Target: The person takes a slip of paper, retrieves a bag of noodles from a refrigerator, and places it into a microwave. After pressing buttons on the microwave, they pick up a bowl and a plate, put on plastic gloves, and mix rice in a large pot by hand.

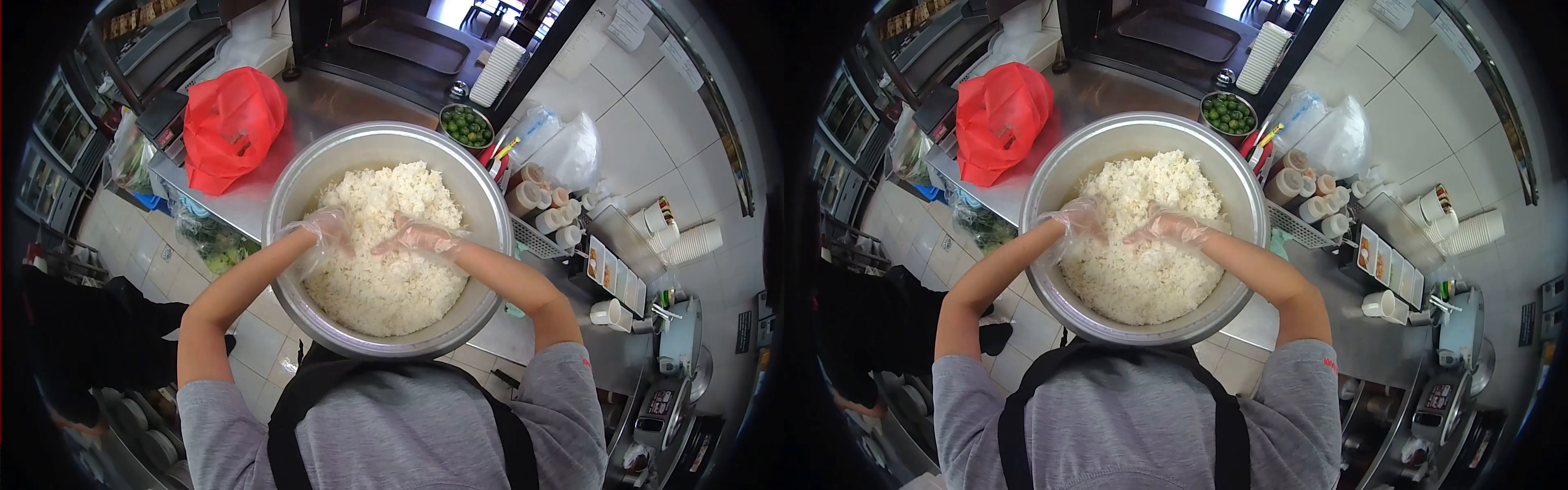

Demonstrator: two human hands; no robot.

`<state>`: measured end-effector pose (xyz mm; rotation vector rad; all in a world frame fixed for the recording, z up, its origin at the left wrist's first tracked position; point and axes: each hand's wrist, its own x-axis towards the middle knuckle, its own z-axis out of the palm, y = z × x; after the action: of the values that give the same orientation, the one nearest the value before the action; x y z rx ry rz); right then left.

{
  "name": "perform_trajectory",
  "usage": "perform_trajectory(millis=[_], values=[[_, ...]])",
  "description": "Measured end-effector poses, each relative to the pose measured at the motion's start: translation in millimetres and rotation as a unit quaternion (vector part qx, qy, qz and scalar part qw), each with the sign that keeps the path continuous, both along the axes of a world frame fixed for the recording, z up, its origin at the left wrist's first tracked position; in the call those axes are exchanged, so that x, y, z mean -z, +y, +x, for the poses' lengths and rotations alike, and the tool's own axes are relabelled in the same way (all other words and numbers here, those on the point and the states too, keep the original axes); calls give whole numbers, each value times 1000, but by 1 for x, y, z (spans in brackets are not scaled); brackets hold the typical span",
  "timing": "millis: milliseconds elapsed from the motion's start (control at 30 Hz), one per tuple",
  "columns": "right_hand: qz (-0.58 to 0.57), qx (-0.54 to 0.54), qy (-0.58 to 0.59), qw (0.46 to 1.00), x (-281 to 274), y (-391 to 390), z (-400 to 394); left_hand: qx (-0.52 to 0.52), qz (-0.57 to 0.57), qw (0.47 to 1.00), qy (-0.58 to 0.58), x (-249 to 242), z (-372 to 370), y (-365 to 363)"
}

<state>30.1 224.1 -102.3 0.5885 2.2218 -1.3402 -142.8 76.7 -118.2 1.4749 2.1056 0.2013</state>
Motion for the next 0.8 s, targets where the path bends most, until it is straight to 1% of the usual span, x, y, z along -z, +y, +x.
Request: perform_trajectory(millis=[33, 67, 100, 133, 167, 267, 300, 367, 400, 467, 567, 600, 667, 700, 767, 800], values=[[-60, 21, 36, 997, 1, 1, 5, 12, 33, 999, -8, 3, 0, -2], [-90, 60, 48, 993, 2, -1, 7, 24, 67, 997, -14, 5, -3, -5], [-120, 99, 62, 986, 1, -3, 9, 17, 61, 997, -38, -2, -3, -5], [-118, 156, 51, 979, -1, -9, 8, 10, 54, 997, -61, -9, -3, -5], [-117, 212, 38, 969, -4, -13, 7, -19, 8, 994, -103, -18, -2, -3], [-234, 148, 43, 960, -18, 2, 16, -104, -46, 961, -254, -19, -5, -1], [-239, 156, 48, 957, -18, 6, 18, -122, -48, 948, -291, -17, -6, -2], [-249, 171, 57, 952, -16, 14, 21, -103, -16, 950, -295, -12, -8, 2], [-282, 198, 99, 934, -14, 15, 25, -92, -2, 952, -292, -10, -8, 4], [-345, 249, 181, 887, -10, 13, 35, -39, 17, 969, -243, -1, -8, 11], [-199, 149, 146, 958, -35, 7, 27, 36, 40, 980, -191, 31, -11, 31], [-146, 132, 145, 970, -28, 7, 22, 54, 49, 981, -178, 42, -13, 37], [-41, 97, 145, 984, -2, 10, 7, 29, 71, 982, -175, 53, -11, 41], [-66, 110, 162, 979, 2, 9, 4, -12, 82, 981, -176, 50, -6, 39], [-94, 126, 186, 970, 10, 9, 4, 60, 138, 985, -79, 43, -2, 36], [-97, 130, 195, 967, 7, 8, 4, 79, 152, 985, -23, 63, -7, 39]])
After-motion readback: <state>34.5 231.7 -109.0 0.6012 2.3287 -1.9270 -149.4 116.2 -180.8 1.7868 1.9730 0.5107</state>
